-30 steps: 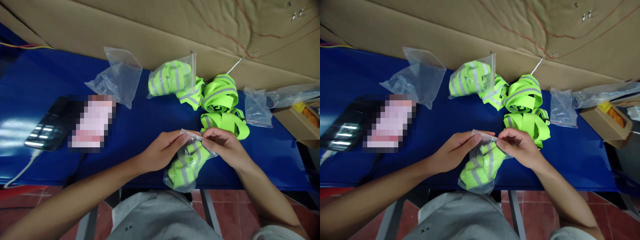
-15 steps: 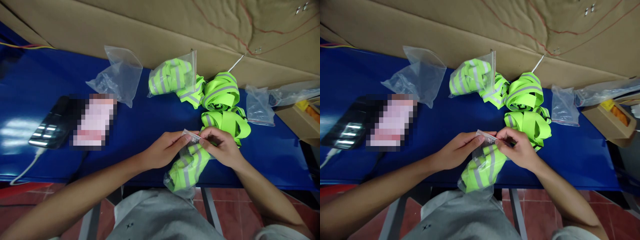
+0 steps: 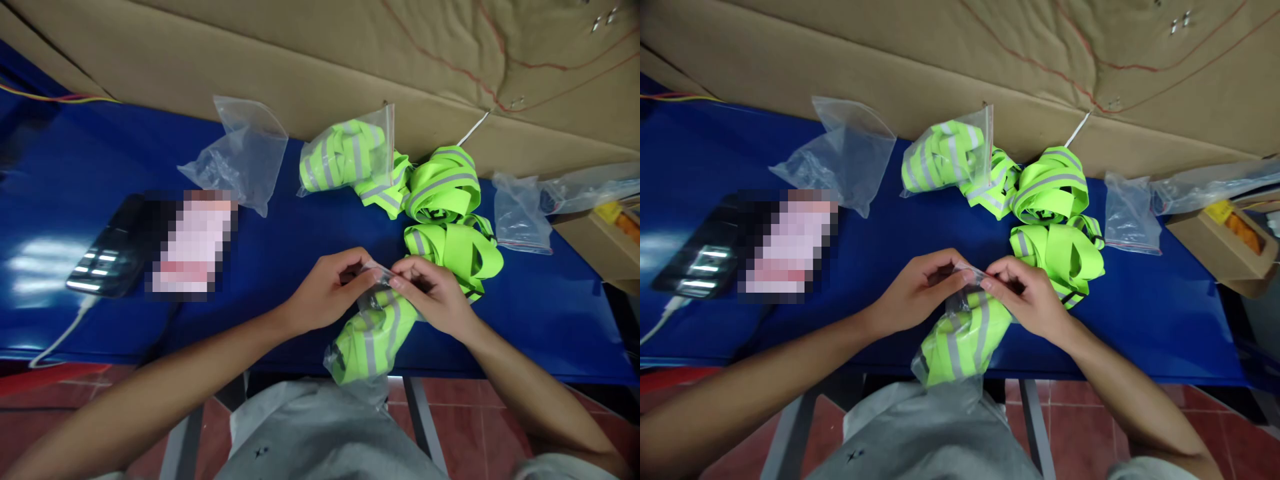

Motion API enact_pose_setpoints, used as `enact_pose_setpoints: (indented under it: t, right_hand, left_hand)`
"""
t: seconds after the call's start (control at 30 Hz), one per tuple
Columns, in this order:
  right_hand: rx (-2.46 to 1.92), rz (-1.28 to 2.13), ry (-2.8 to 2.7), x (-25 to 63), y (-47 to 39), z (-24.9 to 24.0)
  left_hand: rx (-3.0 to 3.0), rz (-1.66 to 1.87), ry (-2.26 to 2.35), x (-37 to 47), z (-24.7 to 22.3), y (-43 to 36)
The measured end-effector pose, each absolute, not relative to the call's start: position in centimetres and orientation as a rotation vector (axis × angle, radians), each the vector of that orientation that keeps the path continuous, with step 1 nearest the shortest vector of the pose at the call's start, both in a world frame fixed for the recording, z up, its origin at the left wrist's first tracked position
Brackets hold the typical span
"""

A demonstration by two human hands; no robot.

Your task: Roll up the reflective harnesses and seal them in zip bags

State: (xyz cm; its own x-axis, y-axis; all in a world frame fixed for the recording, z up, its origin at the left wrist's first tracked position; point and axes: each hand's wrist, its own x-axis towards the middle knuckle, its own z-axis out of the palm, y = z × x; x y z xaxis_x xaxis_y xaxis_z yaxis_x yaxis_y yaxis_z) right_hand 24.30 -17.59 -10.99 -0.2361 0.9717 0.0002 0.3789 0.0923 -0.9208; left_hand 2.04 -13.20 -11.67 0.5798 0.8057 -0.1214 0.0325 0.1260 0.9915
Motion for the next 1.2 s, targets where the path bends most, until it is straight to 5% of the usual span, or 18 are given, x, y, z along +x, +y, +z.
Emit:
enact_pose_setpoints:
  t: [0.5, 0.93, 1.2]
  right_hand:
    - [-1.163, 0.958, -2.101, 24.9, -17.9, -11.0]
    - [-1.165, 0.734, -2.069, 25.5, -17.6, -11.5]
    - [-1.201, 1.148, -1.495, 25.0, -17.2, -12.3]
  left_hand:
    - [1.756, 0.778, 0.689, 1.7, -11.4, -13.5]
    - [1.534, 0.761, 0.745, 2.2, -12.0, -13.1]
    - [1.272, 1.098, 0.832, 1.2, -11.4, -11.1]
